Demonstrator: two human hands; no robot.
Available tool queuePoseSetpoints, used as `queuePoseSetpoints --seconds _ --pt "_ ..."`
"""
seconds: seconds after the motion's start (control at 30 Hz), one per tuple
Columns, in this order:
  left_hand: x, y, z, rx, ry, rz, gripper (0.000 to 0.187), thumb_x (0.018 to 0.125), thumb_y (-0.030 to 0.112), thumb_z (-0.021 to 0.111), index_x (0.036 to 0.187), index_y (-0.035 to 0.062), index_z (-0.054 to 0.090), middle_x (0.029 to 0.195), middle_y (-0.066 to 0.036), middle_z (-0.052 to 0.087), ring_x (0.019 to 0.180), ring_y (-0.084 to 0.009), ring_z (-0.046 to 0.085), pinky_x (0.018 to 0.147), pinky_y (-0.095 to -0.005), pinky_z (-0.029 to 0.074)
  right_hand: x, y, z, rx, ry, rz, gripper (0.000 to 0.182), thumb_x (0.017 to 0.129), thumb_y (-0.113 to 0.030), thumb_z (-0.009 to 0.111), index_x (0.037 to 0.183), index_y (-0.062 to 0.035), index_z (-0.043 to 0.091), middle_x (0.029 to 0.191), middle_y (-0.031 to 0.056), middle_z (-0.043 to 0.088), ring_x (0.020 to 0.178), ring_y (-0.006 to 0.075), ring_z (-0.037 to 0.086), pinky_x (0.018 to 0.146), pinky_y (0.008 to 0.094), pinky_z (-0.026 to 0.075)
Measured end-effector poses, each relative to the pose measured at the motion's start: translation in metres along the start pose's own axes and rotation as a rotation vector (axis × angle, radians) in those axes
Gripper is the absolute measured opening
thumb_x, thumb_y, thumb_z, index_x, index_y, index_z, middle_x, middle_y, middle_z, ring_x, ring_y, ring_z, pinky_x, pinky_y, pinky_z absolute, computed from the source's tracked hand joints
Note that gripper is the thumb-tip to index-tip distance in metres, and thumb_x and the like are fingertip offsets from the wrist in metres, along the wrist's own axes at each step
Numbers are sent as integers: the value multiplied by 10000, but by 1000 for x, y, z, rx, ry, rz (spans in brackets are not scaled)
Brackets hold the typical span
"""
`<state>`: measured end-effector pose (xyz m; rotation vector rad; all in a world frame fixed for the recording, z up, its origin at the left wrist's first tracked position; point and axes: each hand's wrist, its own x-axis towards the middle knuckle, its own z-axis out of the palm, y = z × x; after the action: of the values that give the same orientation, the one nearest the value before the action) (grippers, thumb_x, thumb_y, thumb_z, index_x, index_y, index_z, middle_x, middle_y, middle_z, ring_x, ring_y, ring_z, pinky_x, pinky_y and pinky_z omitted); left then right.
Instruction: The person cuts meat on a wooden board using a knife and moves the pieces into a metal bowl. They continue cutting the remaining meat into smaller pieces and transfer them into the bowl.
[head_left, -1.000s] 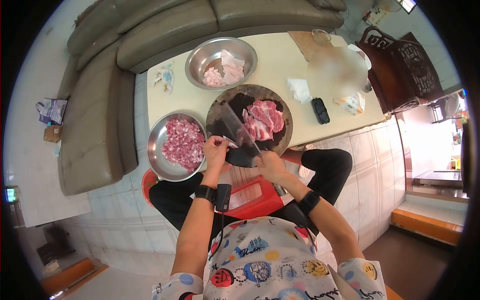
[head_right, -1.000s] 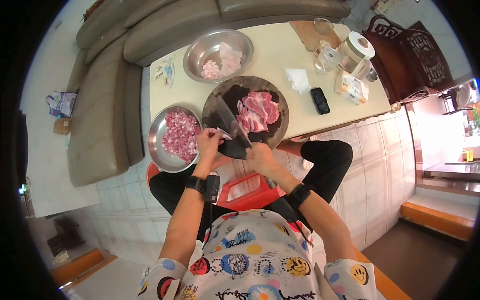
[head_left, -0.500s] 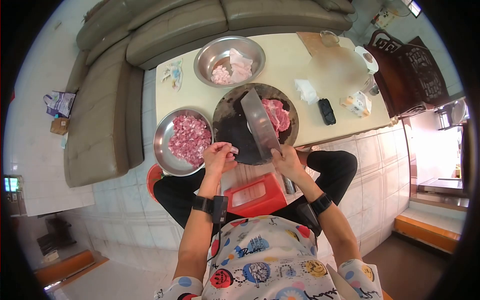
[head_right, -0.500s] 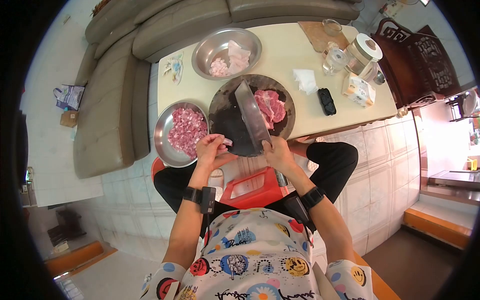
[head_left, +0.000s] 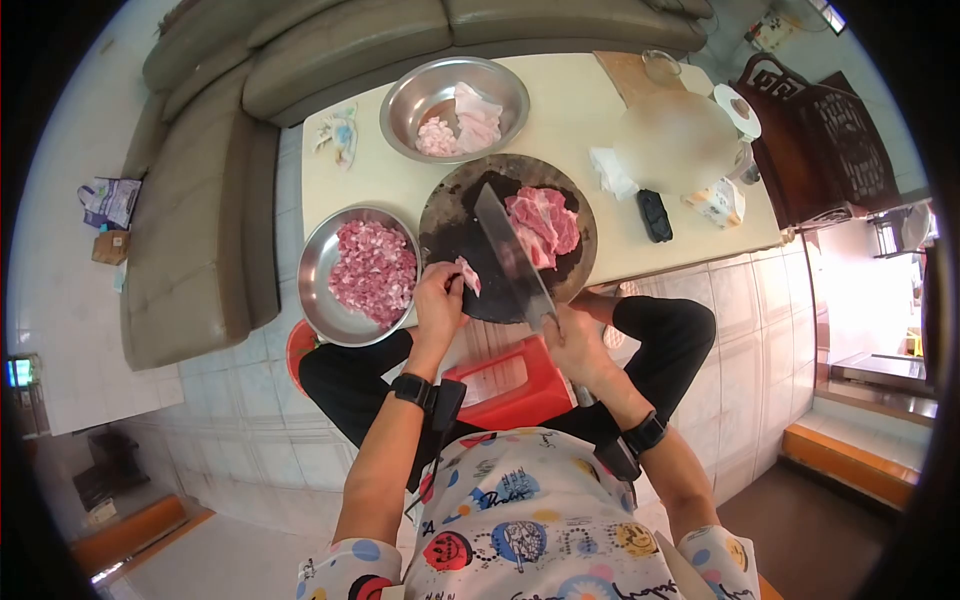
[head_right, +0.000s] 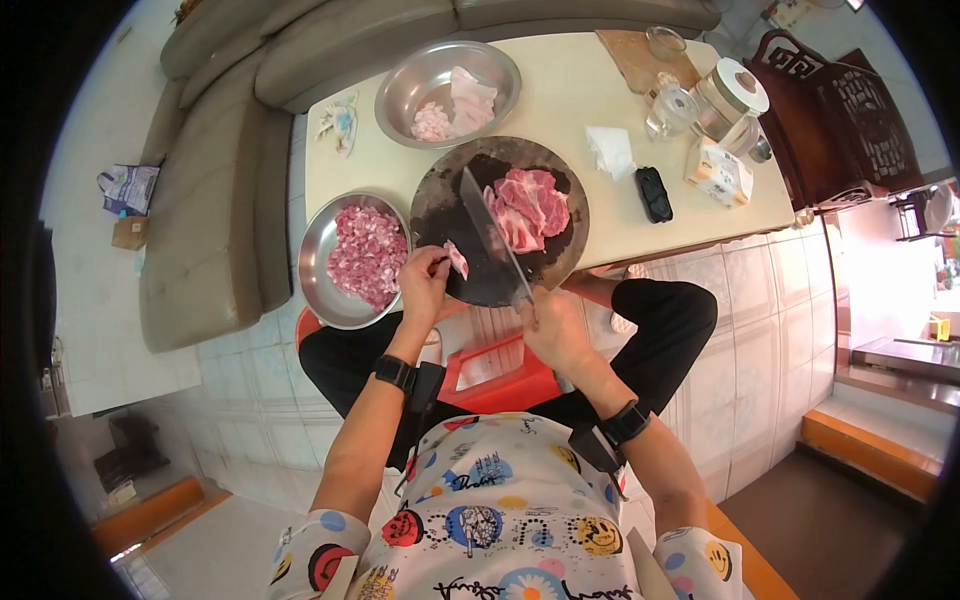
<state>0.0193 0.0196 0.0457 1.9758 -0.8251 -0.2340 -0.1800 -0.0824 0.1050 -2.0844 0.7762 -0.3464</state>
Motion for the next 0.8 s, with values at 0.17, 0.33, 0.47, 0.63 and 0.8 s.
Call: queuePoseSetpoints --seconds 0.17,0.33,0.47,0.63,0.8 --pt "-8 -14 0 139 -71 368 177 737 -2 633 913 -10 633 968 -136 597 900 -314 576 766 -360 473 -9 -15 12 -66 -138 2 155 809 -95 522 762 50 496 664 276 558 669 442 569 608 493 445" --pt "-3 -16 0 187 -86 435 166 741 2 634 906 -2 620 984 -132 582 895 -315 570 761 -372 471 -10 -22 17 -107 -174 2 157 811 -102 525 759 44 498 653 263 561 661 437 571 604 492 448" --pt "-2 -19 -3 175 -96 440 170 733 -4 641 902 -2 615 983 -134 581 893 -316 570 766 -376 471 -8 -26 19 -130 -212 33 158 819 -101 519 763 46 498 645 265 556 656 438 569 602 494 446" --pt "-1 -25 -4 153 -115 467 220 703 -18 648 915 2 594 1002 -139 567 904 -329 559 777 -383 465 -6 -20 18 -150 -265 46 169 825 -102 515 780 60 489 639 276 549 650 447 565 606 502 443" --pt "0 -30 -1 138 -116 470 235 696 -34 640 921 5 585 1013 -144 560 911 -336 550 788 -391 458 8 -18 25 -95 -290 19 174 827 -100 510 794 69 490 644 288 546 664 454 564 613 505 445"
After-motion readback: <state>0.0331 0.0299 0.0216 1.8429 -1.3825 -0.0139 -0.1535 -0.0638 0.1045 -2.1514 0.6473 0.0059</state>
